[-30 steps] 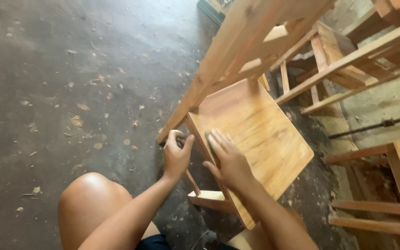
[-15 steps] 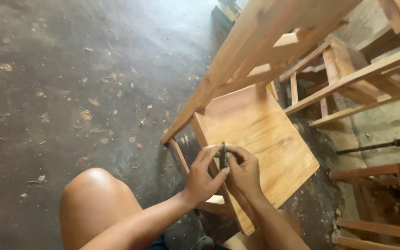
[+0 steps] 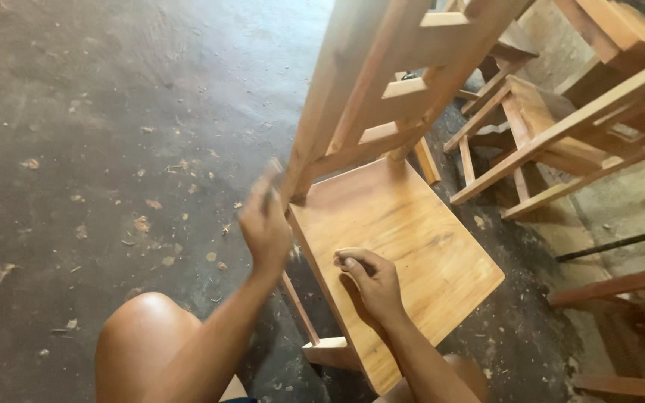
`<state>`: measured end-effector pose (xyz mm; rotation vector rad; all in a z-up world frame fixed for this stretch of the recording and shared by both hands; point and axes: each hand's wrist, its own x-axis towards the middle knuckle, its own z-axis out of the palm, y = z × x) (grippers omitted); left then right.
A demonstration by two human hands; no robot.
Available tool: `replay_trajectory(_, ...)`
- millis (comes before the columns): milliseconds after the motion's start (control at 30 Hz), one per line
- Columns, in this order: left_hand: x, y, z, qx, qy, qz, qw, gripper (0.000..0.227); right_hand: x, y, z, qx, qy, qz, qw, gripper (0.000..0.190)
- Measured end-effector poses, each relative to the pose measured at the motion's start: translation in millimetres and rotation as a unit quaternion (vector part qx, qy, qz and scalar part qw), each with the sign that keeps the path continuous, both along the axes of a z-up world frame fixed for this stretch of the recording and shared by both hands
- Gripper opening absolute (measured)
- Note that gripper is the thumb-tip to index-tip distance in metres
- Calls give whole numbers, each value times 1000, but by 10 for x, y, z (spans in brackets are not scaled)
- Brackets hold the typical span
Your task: The person sands the seat and backrest of a wooden chair using a sanding block. They work on the seat surface first, then move to the backrest slats and frame, smoothing the wood by hand.
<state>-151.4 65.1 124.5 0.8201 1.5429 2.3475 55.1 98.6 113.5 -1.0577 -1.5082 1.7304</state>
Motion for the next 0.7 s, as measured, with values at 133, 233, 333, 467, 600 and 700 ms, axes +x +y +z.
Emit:
replay_trajectory(133, -148, 414, 321, 30, 187, 88, 978, 41, -4, -25, -1, 12, 7, 26, 1000, 16)
replay_trajectory(233, -56, 628, 210, 19, 281, 91, 955, 46, -29, -21, 4, 15, -11, 11, 1000, 16)
replay_trajectory(333, 34, 620, 67, -13, 281, 111, 953, 48, -46, 8, -16, 15, 2, 18, 1000, 16)
replay_trajectory(467, -84, 779, 396, 27, 303, 80, 949, 51, -5, 15, -40, 37, 1, 26, 999, 14)
replay_trajectory(600, -377, 1198, 1035, 74, 309, 71, 945, 49, -32, 17, -15, 96, -34, 33, 994, 14)
replay_trajectory(700, -289, 1009, 751, 56, 331, 61, 940, 50, -53, 35, 35, 138, -53, 43, 988, 14)
